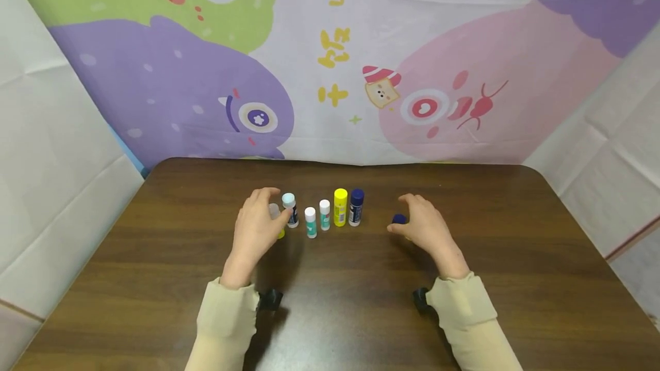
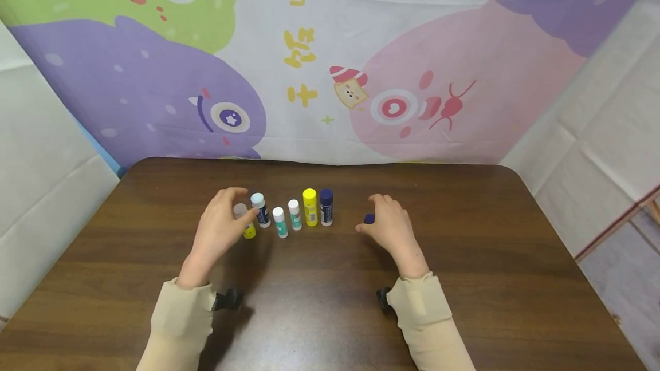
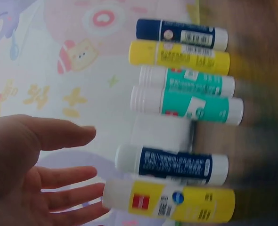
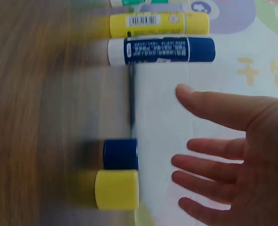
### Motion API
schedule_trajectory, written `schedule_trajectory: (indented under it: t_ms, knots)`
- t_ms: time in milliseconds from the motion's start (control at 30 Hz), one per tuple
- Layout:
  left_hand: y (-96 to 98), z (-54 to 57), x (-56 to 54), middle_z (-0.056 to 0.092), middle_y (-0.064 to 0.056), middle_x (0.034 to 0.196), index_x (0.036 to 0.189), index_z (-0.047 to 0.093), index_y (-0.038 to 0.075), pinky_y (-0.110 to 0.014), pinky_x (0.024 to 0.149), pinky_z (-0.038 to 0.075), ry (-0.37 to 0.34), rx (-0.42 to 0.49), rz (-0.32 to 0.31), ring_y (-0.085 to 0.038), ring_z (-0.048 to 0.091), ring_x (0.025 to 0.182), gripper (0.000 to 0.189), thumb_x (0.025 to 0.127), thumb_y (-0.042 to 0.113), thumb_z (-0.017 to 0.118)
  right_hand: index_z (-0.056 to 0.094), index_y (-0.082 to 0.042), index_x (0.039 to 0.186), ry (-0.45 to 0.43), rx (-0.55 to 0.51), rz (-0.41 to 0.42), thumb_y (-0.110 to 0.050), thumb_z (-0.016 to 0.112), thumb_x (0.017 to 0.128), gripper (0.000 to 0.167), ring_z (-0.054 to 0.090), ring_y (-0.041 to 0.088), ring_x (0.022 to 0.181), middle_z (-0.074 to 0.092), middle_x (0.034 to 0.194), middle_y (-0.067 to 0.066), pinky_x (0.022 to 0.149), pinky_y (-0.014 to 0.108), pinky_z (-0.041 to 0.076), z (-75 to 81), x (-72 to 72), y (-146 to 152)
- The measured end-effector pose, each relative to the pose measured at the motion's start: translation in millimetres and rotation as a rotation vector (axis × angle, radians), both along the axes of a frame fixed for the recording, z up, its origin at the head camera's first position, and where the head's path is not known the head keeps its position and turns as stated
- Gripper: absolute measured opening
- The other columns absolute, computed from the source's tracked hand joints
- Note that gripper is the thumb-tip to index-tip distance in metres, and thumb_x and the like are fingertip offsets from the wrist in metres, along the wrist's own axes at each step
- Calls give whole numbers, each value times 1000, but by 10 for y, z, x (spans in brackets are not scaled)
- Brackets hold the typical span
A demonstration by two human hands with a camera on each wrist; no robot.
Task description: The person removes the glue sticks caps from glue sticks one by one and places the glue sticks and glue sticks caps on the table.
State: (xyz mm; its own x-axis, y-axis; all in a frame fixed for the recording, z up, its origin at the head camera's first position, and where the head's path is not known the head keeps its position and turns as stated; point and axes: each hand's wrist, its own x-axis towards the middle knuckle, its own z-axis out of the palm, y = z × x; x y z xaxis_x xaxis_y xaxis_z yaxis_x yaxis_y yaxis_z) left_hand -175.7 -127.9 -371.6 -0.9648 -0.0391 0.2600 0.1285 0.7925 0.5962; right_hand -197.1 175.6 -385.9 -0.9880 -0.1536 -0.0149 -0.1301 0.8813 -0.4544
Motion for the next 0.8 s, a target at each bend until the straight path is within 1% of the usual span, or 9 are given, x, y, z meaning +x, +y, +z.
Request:
schedule_trajectory:
  t_ms: [167, 300, 400, 500, 567, 667, 800]
  knots:
    - [144, -6, -13, 58, -15, 113, 112, 57, 2, -47, 81, 42, 111, -29, 3, -35, 54, 99, 41, 78, 22, 68, 45, 1, 128, 71, -42, 38, -30, 70, 78, 64, 46, 37, 116, 51, 126, 20, 95, 51, 36, 41, -20, -139]
    - [254, -1, -27, 59, -13, 112, 112, 58, 4, -46, 83, 42, 166, -47, -7, -34, 54, 100, 40, 77, 20, 68, 41, -1, 132, 91, -51, 65, -32, 69, 79, 67, 48, 34, 116, 52, 125, 17, 97, 53, 34, 72, -46, -265]
    - [332, -12, -34, 59, -13, 113, 113, 58, 4, -46, 85, 41, 177, -58, -37, -33, 54, 103, 41, 77, 18, 69, 37, -3, 135, 86, -60, 86, -31, 68, 80, 69, 46, 33, 118, 51, 128, 15, 98, 55, 31, 92, -62, -353]
    - [399, -30, -47, 58, -13, 115, 114, 57, 3, -46, 88, 41, 192, -86, -82, -33, 53, 105, 43, 76, 17, 70, 37, -4, 136, 93, -74, 112, -28, 67, 81, 67, 44, 32, 120, 48, 131, 15, 99, 53, 32, 99, -80, -431]
    - [439, -39, -63, 58, -13, 117, 116, 57, 2, -46, 89, 40, 201, -107, -119, -33, 53, 106, 45, 76, 17, 70, 39, -6, 135, 106, -89, 122, -27, 67, 82, 64, 44, 31, 121, 47, 133, 15, 99, 49, 35, 95, -89, -474]
    - [494, -52, -88, 57, -12, 118, 117, 56, 2, -46, 90, 40, 213, -137, -166, -32, 54, 107, 47, 76, 18, 71, 42, -6, 133, 148, -125, 135, -23, 66, 83, 58, 46, 29, 120, 48, 131, 14, 97, 45, 39, 77, -102, -525]
    - [570, -72, -105, 58, -12, 119, 118, 55, 3, -44, 90, 41, 209, -154, -210, -30, 54, 108, 48, 76, 18, 71, 49, -6, 127, 220, -175, 134, -17, 66, 83, 48, 53, 27, 111, 55, 121, 11, 91, 42, 44, 49, -125, -572]
